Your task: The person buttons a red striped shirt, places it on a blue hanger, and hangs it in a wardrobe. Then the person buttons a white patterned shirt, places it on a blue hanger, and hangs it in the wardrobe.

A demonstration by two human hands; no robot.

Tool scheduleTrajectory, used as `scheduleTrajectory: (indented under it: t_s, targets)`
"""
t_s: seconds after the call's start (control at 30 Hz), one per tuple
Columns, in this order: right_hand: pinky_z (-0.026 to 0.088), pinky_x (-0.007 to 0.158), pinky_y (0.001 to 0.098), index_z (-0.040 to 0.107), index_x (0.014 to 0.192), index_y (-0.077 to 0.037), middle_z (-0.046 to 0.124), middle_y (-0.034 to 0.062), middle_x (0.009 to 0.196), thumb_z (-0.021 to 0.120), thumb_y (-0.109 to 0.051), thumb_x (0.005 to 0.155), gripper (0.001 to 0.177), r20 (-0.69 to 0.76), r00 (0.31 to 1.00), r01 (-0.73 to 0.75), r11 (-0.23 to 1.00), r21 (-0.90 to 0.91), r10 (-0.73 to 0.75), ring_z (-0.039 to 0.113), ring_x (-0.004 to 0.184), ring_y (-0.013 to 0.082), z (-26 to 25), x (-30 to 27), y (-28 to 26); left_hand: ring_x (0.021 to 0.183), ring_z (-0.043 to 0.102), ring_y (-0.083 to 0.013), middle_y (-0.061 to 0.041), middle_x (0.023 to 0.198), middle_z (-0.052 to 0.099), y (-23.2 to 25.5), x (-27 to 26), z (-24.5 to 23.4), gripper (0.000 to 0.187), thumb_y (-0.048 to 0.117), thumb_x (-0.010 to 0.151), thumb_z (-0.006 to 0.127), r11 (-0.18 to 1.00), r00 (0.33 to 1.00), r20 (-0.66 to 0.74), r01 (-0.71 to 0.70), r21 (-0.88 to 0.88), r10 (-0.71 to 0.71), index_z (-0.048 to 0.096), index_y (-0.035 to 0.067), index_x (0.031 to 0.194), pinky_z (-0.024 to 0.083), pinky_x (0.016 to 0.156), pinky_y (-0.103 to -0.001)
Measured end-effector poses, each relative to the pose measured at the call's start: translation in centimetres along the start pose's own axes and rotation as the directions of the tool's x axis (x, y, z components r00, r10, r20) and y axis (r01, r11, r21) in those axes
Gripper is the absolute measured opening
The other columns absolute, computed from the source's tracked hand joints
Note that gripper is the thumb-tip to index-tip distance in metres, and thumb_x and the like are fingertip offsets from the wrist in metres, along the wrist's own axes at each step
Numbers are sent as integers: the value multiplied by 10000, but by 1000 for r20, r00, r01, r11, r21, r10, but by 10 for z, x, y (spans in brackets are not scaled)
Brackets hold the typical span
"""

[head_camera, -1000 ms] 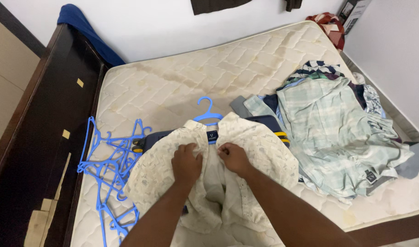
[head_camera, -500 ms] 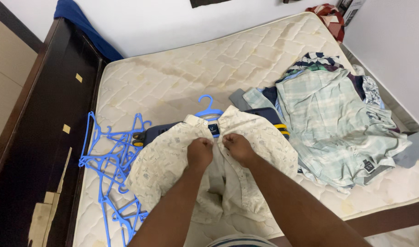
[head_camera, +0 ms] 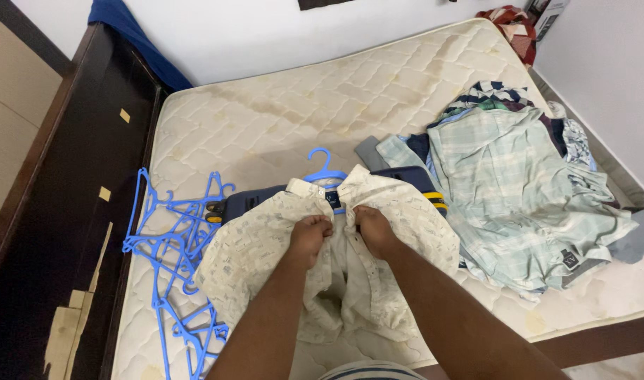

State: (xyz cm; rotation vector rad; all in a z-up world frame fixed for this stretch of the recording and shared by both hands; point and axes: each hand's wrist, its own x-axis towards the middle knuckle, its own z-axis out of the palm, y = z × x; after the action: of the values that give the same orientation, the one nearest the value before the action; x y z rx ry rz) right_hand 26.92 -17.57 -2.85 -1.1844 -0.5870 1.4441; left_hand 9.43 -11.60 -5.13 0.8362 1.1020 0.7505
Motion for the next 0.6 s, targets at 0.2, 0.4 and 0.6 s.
scheduleTrajectory:
  t_s: [0.2, 0.4, 0.6]
  targets:
    - [517, 712, 295, 670, 912, -57, 648, 46, 826, 482, 43, 844, 223, 11, 996, -89, 996, -4, 89, 592, 747, 162, 3, -9, -12, 755, 605, -152, -69, 878, 662, -8, 8, -7, 81, -17, 898, 657, 997, 998, 65, 5, -73, 0, 657, -28, 978, 513, 734, -267]
    - [460, 653, 288, 660, 896, -33, 564, 10, 757, 526, -3, 845, 147, -33, 997, 63, 997, -39, -64, 513, 677, 130, -7, 9, 11, 730, 619, -158, -71, 871, 687, -10, 11, -4, 100, -32, 876, 663, 992, 998, 58, 15, -125, -7, 673, -30, 976, 522, 712, -269]
    - [494, 634, 326, 708, 834, -26, 647, 22, 707, 738, -218, 926, 216, -99, 941, 210, 789, -578, -323, 554, 649, 131, 17, -13, 8, 708, 603, -143, -57, 841, 680, 7, -2, 3, 123, 7, 879, 699, 987, 991, -7, 132, -90, -134, 707, -9, 1000, 518, 663, -276]
